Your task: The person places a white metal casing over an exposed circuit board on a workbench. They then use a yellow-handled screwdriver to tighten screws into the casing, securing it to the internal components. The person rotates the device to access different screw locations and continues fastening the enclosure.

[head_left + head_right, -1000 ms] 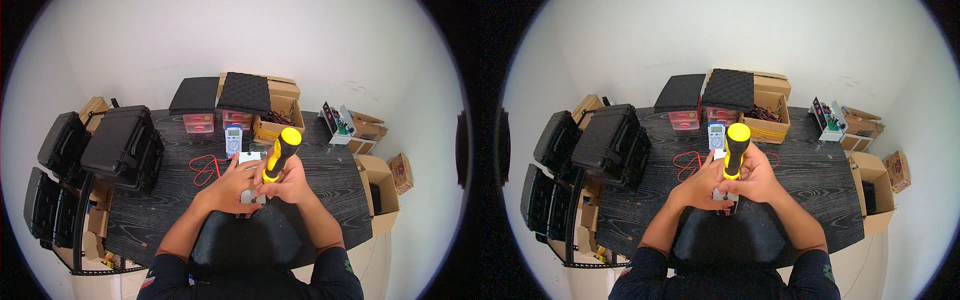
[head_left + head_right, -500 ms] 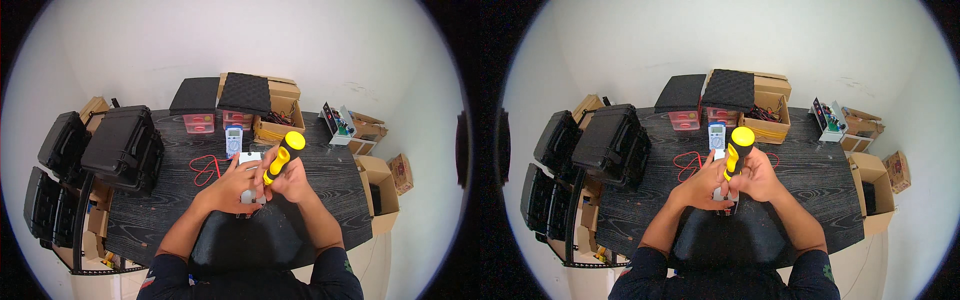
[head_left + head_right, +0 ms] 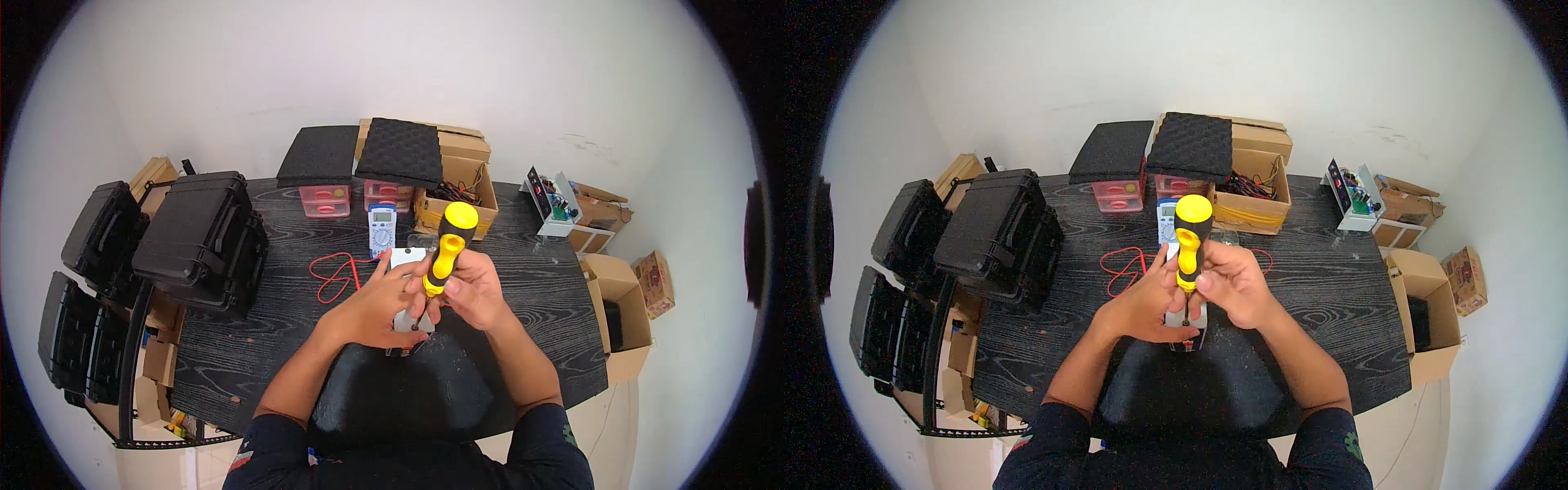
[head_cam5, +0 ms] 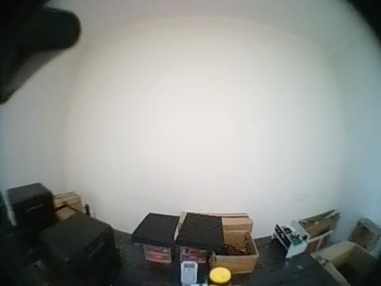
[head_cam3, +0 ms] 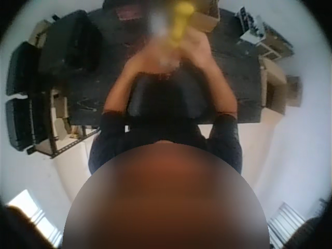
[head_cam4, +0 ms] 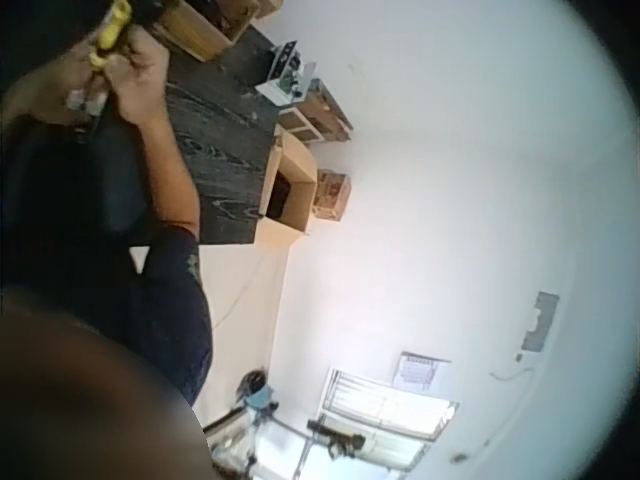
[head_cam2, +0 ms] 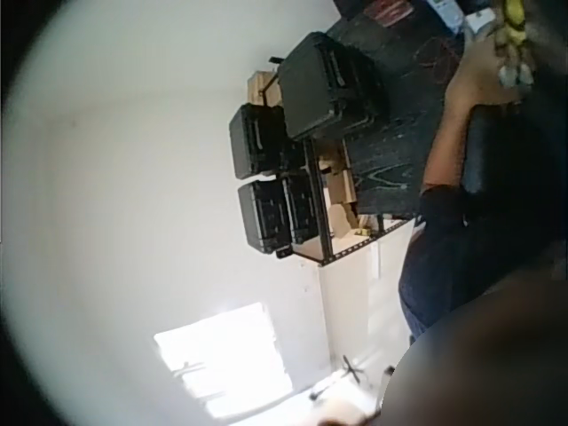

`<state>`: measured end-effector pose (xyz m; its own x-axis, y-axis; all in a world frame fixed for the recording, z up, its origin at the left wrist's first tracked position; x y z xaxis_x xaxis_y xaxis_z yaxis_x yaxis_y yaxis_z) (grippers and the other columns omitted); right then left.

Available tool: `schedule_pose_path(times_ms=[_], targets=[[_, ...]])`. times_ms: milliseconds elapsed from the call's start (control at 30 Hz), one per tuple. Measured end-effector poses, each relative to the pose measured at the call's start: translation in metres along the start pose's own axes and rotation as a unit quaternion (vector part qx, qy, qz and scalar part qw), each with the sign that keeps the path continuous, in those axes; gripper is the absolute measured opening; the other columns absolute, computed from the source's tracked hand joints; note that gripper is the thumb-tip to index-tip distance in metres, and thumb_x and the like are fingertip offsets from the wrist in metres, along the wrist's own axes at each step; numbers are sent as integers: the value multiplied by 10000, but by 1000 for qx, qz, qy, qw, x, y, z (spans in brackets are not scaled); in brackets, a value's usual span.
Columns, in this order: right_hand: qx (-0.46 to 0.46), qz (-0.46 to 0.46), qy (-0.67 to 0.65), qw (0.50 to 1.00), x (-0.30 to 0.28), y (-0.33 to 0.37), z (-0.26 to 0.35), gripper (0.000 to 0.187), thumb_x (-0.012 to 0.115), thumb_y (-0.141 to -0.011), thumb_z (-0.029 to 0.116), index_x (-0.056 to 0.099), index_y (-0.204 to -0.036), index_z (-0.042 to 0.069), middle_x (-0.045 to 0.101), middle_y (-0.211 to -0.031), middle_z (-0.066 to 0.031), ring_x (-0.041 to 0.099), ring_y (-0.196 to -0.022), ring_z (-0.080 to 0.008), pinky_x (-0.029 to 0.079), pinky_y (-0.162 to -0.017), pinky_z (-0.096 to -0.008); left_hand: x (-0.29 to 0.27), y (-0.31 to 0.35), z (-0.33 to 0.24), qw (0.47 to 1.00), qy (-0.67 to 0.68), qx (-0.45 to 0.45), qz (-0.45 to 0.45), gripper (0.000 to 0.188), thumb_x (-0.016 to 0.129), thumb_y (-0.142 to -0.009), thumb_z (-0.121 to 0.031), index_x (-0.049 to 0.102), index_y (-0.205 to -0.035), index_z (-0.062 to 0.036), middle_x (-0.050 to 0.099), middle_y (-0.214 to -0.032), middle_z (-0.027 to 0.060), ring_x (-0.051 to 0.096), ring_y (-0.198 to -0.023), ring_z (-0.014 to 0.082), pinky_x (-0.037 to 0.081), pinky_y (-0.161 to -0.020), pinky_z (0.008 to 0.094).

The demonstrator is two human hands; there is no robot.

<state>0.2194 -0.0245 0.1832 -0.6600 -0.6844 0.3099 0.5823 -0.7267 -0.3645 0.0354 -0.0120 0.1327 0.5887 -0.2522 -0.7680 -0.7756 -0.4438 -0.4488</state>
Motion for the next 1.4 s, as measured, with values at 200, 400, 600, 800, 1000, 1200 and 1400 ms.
schedule_pose_path(times_ms=[200, 400, 600, 800, 1000, 1200, 1400], targets=[[-95, -33, 120, 988, 11, -2, 1, 437, 702, -1037, 149, 517, -1391, -29, 738, -1203, -184, 771, -919, -196, 628, -688, -287, -2, -3, -4, 1000, -1, -3, 8, 566, 837, -842, -407, 663, -1315, -150, 511, -1563, 167, 386, -1536, 393, 66, -1232, 793], [-25, 17, 45, 999, -4, 1, -1, 494, 783, -914, -55, 541, -1342, -19, 738, -1192, -178, 766, -942, -204, 649, -799, -324, 2, 1, 2, 1000, -4, 10, -3, 642, 841, -830, -419, 641, -1392, -181, 482, -1595, 165, 373, -1545, 387, 54, -1231, 799], [-110, -22, 132, 985, 18, -4, 6, 358, 684, -1056, 177, 556, -1333, -9, 745, -1176, -171, 756, -893, -184, 601, -693, -273, -3, -2, -5, 1000, 9, -6, 9, 612, 861, -802, -416, 667, -1334, -185, 483, -1594, 160, 373, -1545, 384, 56, -1227, 804], [-50, -16, 51, 997, 7, -1, 4, 337, 709, -1031, 101, 561, -1310, -14, 745, -1158, -168, 763, -918, -192, 613, -671, -290, -1, -1, -1, 1000, 1, 5, 7, 580, 869, -790, -399, 682, -1295, -185, 516, -1563, 126, 388, -1533, 378, 61, -1232, 797], [-133, -99, 72, 983, 7, -3, -7, 506, 866, -894, 112, 537, -1259, -11, 696, -1220, -232, 776, -877, -278, 641, -745, -382, -1, -5, -3, 999, 23, -23, 4, 518, 866, -798, -381, 697, -1235, -161, 535, -1530, 95, 391, -1531, 366, 60, -1236, 791], [-47, -68, 31, 996, -13, 4, -9, 475, 882, -872, 99, 576, -1219, -7, 701, -1188, -198, 756, -868, -252, 625, -765, -370, -2, -2, -3, 1000, 16, 3, -3, 584, 867, -801, -376, 684, -1308, -152, 537, -1517, 89, 391, -1528, 364, 46, -1239, 786], [-103, -94, 82, 987, 3, -1, -6, 473, 912, -826, 61, 590, -1168, 10, 696, -1153, -185, 752, -864, -241, 627, -755, -363, -1, -5, -4, 1000, 13, -15, 17, 573, 865, -804, -381, 696, -1298, -145, 542, -1510, 82, 391, -1528, 365, 45, -1235, 791]])
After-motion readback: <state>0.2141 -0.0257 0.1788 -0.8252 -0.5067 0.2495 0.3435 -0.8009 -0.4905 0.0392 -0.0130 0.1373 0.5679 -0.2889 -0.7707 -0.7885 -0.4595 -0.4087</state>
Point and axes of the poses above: each hand's wrist, its own y-axis away from the middle knuckle, its own x-axis out of the palm, z = x × y, the point moved 3 cm from there along -y, towards the middle knuckle
